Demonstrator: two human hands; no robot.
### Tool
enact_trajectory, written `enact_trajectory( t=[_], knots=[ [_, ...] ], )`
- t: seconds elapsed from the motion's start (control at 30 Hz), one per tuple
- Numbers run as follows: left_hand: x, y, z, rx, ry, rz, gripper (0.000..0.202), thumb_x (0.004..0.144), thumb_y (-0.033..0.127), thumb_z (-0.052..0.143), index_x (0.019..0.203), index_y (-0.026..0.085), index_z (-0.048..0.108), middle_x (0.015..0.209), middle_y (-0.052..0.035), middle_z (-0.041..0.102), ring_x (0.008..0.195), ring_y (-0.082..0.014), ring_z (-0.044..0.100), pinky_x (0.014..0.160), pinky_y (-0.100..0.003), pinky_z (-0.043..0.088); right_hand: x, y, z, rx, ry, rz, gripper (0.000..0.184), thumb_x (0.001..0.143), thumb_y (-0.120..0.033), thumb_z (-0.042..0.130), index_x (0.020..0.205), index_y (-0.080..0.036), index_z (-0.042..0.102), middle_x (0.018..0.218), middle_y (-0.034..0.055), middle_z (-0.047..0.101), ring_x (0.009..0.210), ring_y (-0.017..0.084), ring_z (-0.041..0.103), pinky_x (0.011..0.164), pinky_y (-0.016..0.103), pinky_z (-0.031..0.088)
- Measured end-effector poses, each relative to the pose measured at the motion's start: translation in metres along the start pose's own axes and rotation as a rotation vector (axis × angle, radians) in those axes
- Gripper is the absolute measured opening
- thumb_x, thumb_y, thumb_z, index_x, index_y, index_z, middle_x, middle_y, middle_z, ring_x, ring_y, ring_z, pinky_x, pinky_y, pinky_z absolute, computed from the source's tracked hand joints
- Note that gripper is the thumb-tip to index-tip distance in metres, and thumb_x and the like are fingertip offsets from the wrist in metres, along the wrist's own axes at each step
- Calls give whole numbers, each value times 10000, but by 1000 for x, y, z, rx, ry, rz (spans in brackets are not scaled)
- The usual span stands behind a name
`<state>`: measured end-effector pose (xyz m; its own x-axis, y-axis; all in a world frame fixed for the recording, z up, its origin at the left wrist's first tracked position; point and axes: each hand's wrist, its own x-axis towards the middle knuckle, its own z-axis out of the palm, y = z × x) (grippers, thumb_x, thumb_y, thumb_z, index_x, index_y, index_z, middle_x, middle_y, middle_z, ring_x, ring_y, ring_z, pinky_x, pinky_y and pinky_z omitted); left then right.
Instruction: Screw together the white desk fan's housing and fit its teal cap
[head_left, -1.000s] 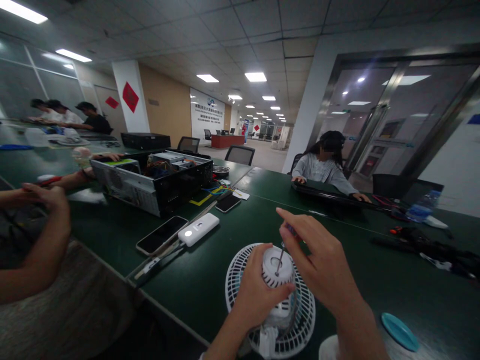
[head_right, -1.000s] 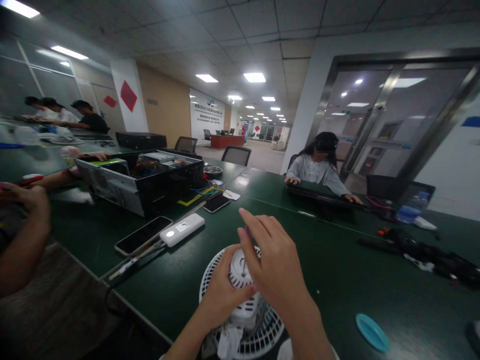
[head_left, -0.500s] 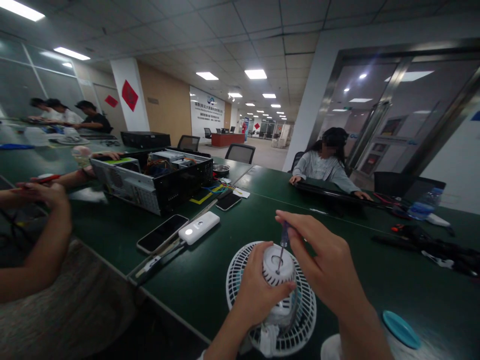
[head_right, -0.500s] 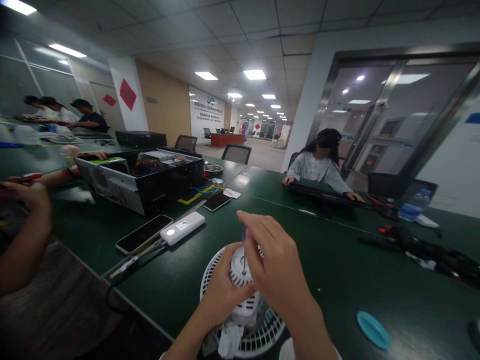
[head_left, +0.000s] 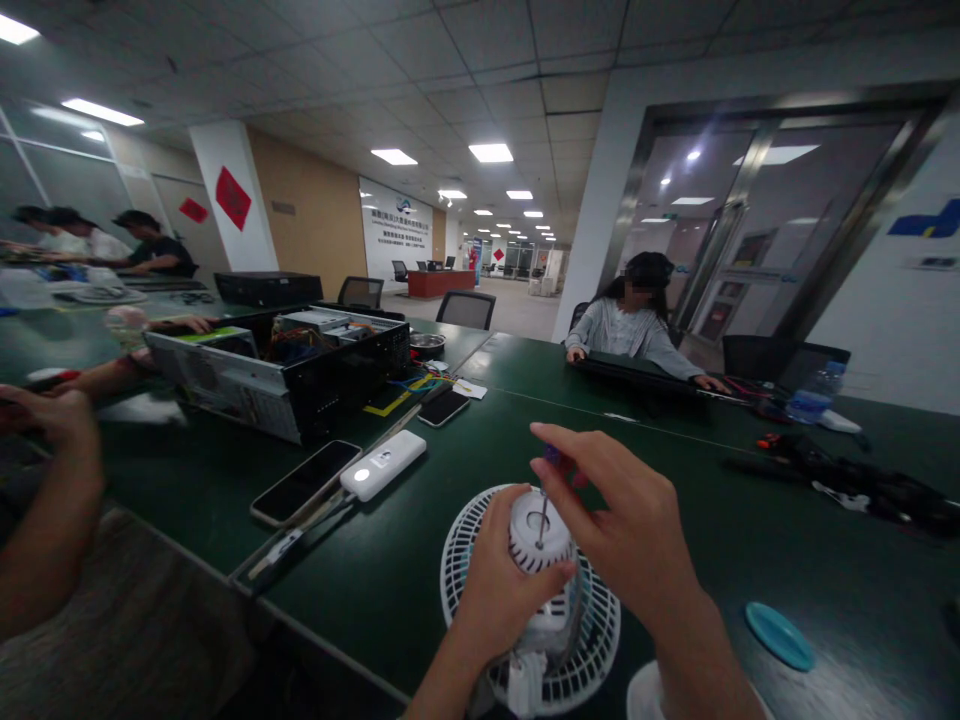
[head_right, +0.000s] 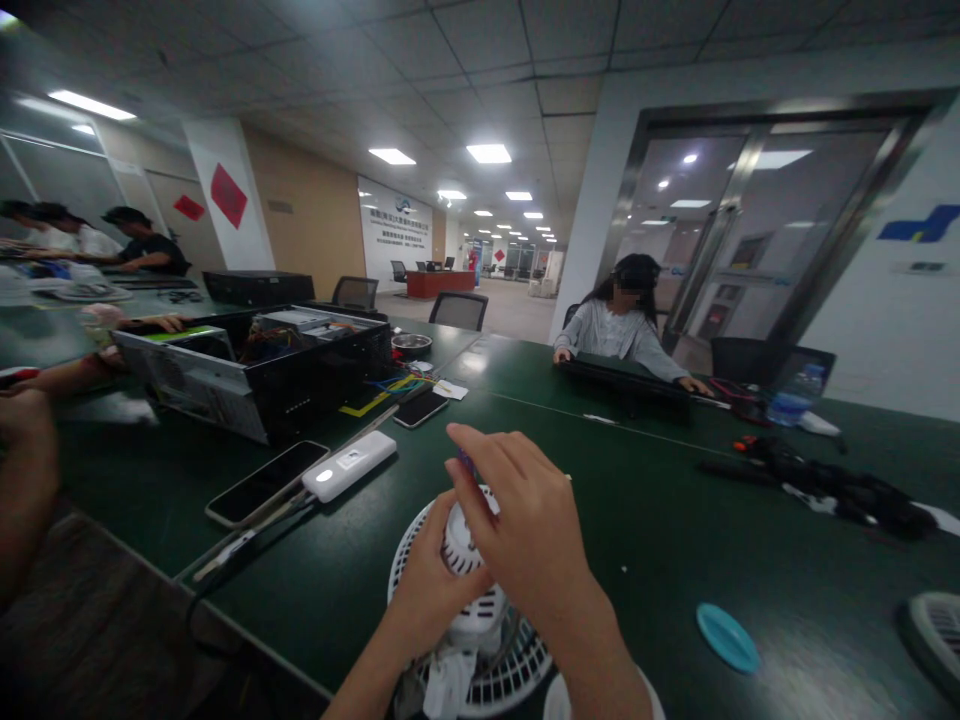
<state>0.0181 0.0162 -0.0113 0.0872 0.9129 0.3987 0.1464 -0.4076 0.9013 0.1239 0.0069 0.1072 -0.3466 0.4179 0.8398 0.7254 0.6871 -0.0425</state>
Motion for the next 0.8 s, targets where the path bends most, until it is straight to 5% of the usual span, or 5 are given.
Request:
enact_trajectory(
  t=[0.1, 0.27, 0.47, 0.63, 0.8],
  knots=[
    [1, -1, 1, 0, 10, 5, 599, 650, 248, 724, 1179, 203, 446, 1184, -66, 532, 1104, -257, 492, 974, -387, 362, 0, -1, 0, -41, 17, 7, 169, 855, -194, 512, 939, -124, 641, 735, 63, 638, 697, 174, 580, 622, 300, 488],
    [0, 0, -1, -4, 3, -11, 618, 642, 232, 719, 1194, 206, 443, 1222, -80, 515, 1138, -277, 475, 995, -411, 345, -1, -1, -5, 61, -47, 30, 266, 863, -135, 449, 1088, -133, 592, 958, 90, 667, 870, 174, 610, 734, 305, 508],
    [0, 3, -2, 5, -3, -27, 606, 642, 223, 713, 1181, 203, 438, 1201, -78, 521, 1124, -278, 479, 992, -422, 346, -1, 2, -2, -34, -10, 49, 175, 857, -229, 516, 935, -132, 639, 781, 70, 664, 718, 183, 609, 641, 318, 507],
    [-1, 3, -2, 9, -12, -26, 605, 654, 230, 706, 1192, 212, 430, 1204, -65, 516, 1122, -260, 481, 984, -390, 353, -2, 0, -5, 67, -70, 44, 269, 873, -151, 443, 1106, -137, 577, 952, 81, 679, 854, 166, 625, 727, 299, 515],
    [0, 3, -1, 2, 3, -16, 598, 648, 215, 711, 1181, 222, 439, 1193, -48, 519, 1121, -248, 478, 986, -374, 347, -1, -1, -6, -29, -5, -7, 159, 860, -194, 505, 923, -138, 639, 756, 59, 666, 693, 165, 605, 630, 293, 499]
  ],
)
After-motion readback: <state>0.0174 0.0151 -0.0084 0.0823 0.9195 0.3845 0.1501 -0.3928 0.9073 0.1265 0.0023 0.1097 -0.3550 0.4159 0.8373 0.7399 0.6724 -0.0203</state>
